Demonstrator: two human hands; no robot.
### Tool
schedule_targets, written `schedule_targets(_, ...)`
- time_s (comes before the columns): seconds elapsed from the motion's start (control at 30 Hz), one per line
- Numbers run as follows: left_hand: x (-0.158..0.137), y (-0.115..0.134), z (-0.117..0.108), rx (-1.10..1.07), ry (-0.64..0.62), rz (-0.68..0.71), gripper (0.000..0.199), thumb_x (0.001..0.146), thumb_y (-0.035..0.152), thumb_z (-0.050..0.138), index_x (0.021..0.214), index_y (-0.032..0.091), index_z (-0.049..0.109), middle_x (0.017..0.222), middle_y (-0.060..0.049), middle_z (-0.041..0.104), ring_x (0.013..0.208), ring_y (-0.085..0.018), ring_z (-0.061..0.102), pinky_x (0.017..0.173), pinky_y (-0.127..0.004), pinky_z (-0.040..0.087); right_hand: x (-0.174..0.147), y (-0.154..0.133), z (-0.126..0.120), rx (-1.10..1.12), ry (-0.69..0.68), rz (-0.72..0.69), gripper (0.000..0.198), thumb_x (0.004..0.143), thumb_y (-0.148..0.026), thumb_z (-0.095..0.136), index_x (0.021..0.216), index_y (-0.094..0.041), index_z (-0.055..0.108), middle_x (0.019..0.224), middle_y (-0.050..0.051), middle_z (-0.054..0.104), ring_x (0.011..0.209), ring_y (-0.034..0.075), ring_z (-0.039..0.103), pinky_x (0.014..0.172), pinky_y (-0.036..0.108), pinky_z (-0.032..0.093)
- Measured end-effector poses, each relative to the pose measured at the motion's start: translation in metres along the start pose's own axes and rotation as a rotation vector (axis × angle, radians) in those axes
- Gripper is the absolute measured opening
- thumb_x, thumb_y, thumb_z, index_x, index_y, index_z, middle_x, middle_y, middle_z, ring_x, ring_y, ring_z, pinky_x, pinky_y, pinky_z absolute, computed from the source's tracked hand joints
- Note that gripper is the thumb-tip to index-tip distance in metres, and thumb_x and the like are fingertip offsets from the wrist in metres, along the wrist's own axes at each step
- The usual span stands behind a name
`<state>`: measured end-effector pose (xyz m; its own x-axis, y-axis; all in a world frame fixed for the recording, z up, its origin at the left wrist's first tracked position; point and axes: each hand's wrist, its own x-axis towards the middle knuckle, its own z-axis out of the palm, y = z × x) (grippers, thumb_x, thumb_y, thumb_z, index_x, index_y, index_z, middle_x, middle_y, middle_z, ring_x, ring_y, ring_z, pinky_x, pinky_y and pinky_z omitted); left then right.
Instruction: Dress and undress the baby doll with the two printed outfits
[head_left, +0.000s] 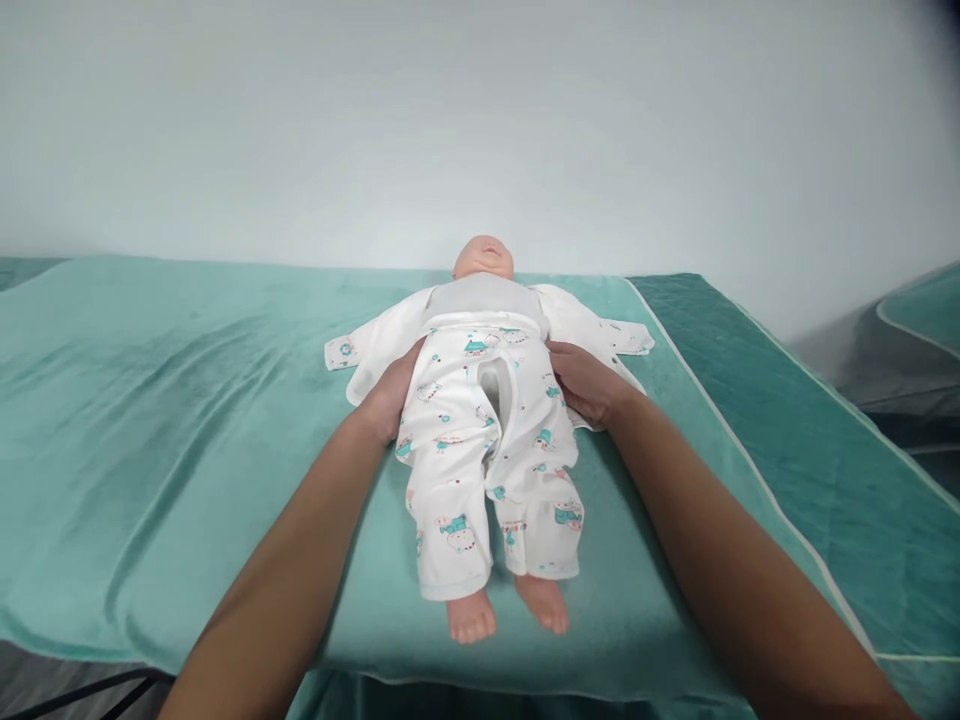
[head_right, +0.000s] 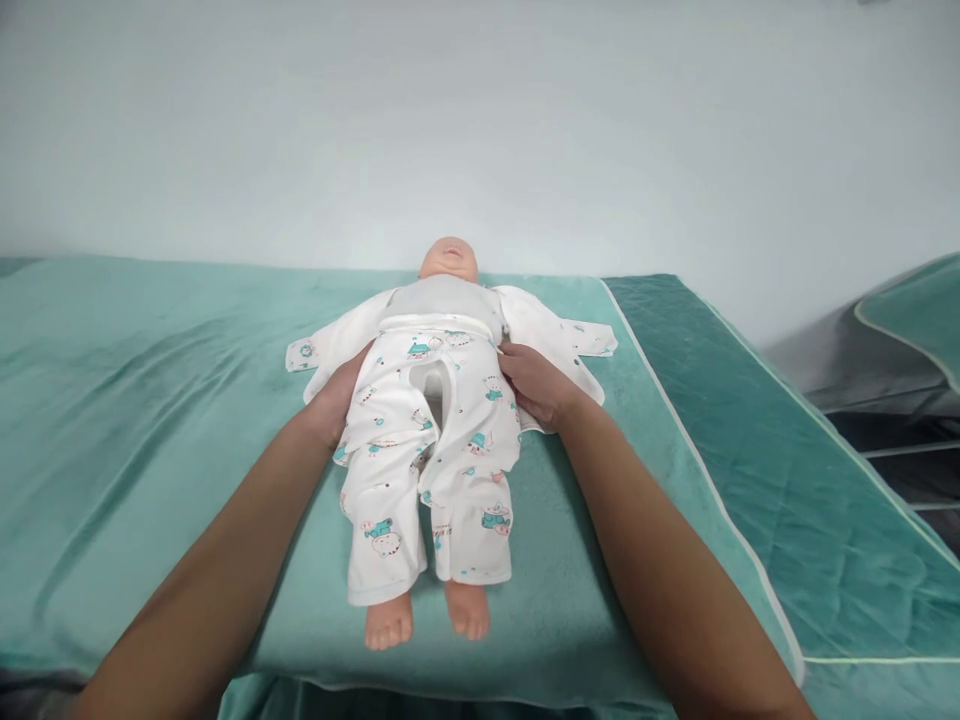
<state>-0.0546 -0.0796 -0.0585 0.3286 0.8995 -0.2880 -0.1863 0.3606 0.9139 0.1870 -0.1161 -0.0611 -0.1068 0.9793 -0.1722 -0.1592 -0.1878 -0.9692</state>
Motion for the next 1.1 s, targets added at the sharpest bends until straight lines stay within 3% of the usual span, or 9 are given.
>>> schedule_targets(0.1,-0.002,0.001,0.003,-0.039,-0.045,-0.002,0.049,0.079,0.057,0.066,0.114,0.023,0.071,0.106,-0.009,0.076,0.105,-0.031,0.069,0.090,-0.042,0.056,0.000,0.002,0.007,0.059,0.038,-0.037,0.029,0.069,-0.030,0.075,0.096,-0.025,0.068,0.092,0.005,0.077,0.089,0.027,0.071,0.075,0.040,0.059)
schedule_targets(0.3,-0.009,0.007,0.009,-0.036,0.050,0.019,0.045,0.079,0.053,0.067,0.111,0.022,0.072,0.098,-0.008,0.077,0.108,-0.034,0.067,0.092,-0.045,0.056,0.005,0.007,0.011,0.070,0.121,-0.102,0.029,0.071,-0.030,0.070,0.099,-0.027,0.066,0.092,0.003,0.076,0.089,0.026,0.070,0.075,0.042,0.059)
schedule_targets(0.5,-0.020,0.010,0.015,-0.046,0.079,0.059,0.041,0.083,0.045,0.063,0.114,0.020,0.070,0.097,-0.008,0.076,0.108,-0.033,0.067,0.093,-0.044,0.055,0.010,0.010,0.003,-0.143,0.238,-0.144,0.018,0.071,-0.031,0.066,0.089,-0.026,0.069,0.078,0.004,0.074,0.089,0.028,0.069,0.074,0.041,0.058)
schedule_targets(0.73,-0.019,0.013,0.015,-0.023,0.082,0.011,0.042,0.083,0.049,0.061,0.114,0.022,0.071,0.096,-0.007,0.076,0.112,-0.032,0.066,0.090,-0.042,0.057,0.013,0.011,0.002,0.042,0.020,-0.090,0.027,0.070,-0.032,0.069,0.097,-0.027,0.069,0.087,0.002,0.075,0.092,0.027,0.069,0.078,0.043,0.058)
schedule_targets(0.9,-0.018,0.012,0.016,-0.024,0.017,0.017,0.050,0.080,0.058,0.062,0.116,0.024,0.071,0.095,-0.008,0.077,0.114,-0.035,0.065,0.089,-0.044,0.057,0.009,0.009,0.011,0.108,0.012,-0.042,0.024,0.069,-0.028,0.076,0.092,-0.026,0.068,0.092,0.005,0.075,0.095,0.028,0.069,0.083,0.045,0.059)
schedule_targets(1.1,-0.017,0.012,0.016,0.120,0.120,0.080,0.060,0.074,0.066,0.064,0.119,0.028,0.070,0.088,-0.007,0.077,0.112,-0.037,0.066,0.084,-0.043,0.058,-0.003,0.002,0.018,0.102,-0.102,-0.038,0.048,0.063,-0.023,0.083,0.106,-0.029,0.065,0.104,0.003,0.074,0.104,0.028,0.067,0.087,0.045,0.060)
